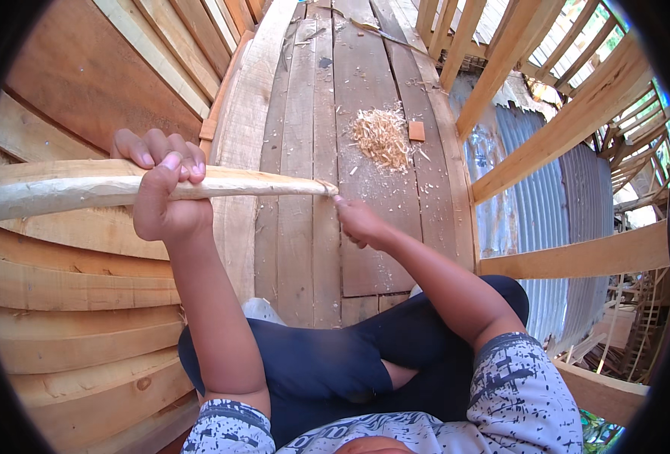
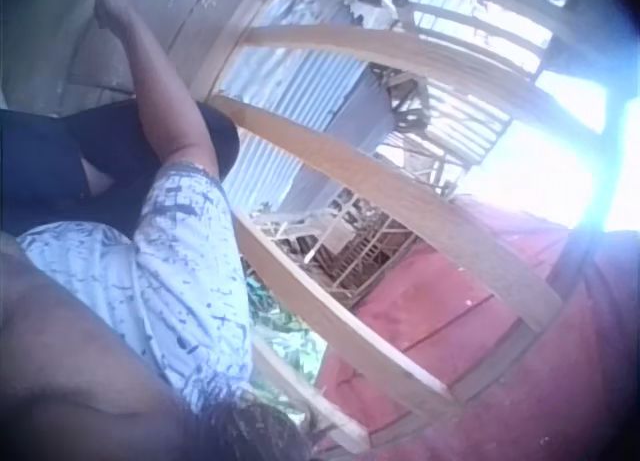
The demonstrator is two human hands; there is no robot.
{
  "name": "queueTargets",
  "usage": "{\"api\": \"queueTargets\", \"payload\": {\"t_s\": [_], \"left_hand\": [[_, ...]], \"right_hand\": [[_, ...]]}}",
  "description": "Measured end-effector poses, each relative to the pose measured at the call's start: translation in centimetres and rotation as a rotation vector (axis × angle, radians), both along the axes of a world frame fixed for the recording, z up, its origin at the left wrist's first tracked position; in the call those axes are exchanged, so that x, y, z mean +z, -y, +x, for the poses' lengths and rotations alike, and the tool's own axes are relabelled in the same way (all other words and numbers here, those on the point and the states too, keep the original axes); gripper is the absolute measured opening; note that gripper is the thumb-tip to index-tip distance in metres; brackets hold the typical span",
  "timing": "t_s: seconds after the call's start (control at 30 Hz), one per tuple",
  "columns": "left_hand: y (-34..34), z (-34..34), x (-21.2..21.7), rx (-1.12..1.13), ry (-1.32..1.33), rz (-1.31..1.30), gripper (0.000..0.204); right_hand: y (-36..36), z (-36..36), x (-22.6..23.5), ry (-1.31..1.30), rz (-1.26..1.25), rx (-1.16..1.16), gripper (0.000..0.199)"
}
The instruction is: The person sits cross-legged on a wooden floor and uses a small knife to carve a long, curved piece of light-colored wood. They hold the wood with their left hand and repeatedly scrape the surface with the knife in their right hand, producing wood shavings that accumulate on the floor.
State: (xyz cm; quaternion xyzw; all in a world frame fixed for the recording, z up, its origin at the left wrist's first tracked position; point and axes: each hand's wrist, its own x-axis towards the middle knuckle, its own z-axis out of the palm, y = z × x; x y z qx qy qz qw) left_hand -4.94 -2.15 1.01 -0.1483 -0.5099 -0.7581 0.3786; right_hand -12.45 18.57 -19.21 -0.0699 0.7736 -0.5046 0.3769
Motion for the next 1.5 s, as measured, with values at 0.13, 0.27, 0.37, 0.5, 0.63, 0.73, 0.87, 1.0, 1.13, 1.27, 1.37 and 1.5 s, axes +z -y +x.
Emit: {"api": "queueTargets", "payload": {"t_s": [0.13, 0.27, 0.37, 0.5, 0.63, 0.73, 0.87, 1.0, 1.13, 1.27, 1.37, 1.5], "left_hand": [[-0.5, 0.3, -0.3, 0.12, 0.02, 0.086, 0.025], [-0.7, 0.2, 0.3, 0.165, 0.021, 0.09, 0.026], [0.0, 0.9, 0.5, 0.151, 0.099, 0.01, 0.025], [-1.5, 1.9, 1.9, 0.177, 0.149, -0.026, 0.047], [-2.7, 3.0, 2.3, 0.202, 0.172, -0.056, 0.066], [-4.0, 3.0, 2.5, 0.179, 0.192, -0.084, 0.08], [-5.2, 2.7, 1.7, 0.208, 0.255, -0.141, 0.081], [-5.7, 4.3, 2.6, 0.15, 0.175, -0.206, 0.051], [-5.2, 6.6, 2.5, 0.123, 0.272, -0.258, 0.034], [-8.2, 7.0, 2.4, 0.141, 0.165, -0.253, 0.033], [-6.2, 7.9, 2.0, 0.104, 0.157, -0.233, 0.038], [-6.5, 9.0, 2.6, 0.015, 0.128, -0.151, 0.054]], "right_hand": [[1.4, 0.9, 0.8, -0.069, -0.148, 0.028, 0.054], [-1.1, -0.7, -2.0, -0.094, 0.152, -0.023, 0.051], [-0.5, -1.4, 1.7, 0.029, 0.156, 0.095, 0.051], [-1.9, -1.5, 3.9, -0.005, 0.096, 0.069, 0.05], [-3.2, -1.1, 6.4, -0.004, 0.077, 0.059, 0.05], [-4.0, 0.1, 7.1, -0.09, 0.073, 0.061, 0.05], [-5.3, 1.4, 5.1, -0.151, 0.036, 0.033, 0.05], [-5.7, 2.5, 4.6, -0.235, 0.032, -0.013, 0.048], [-5.0, 4.3, 3.5, -0.244, -0.015, -0.204, 0.044], [-7.7, 4.0, 1.2, -0.312, 0.026, -0.392, 0.042], [-6.5, 5.7, 2.2, -0.313, 0.05, -0.368, 0.042], [-6.6, 6.4, 2.1, -0.353, 0.038, -0.403, 0.043]]}}
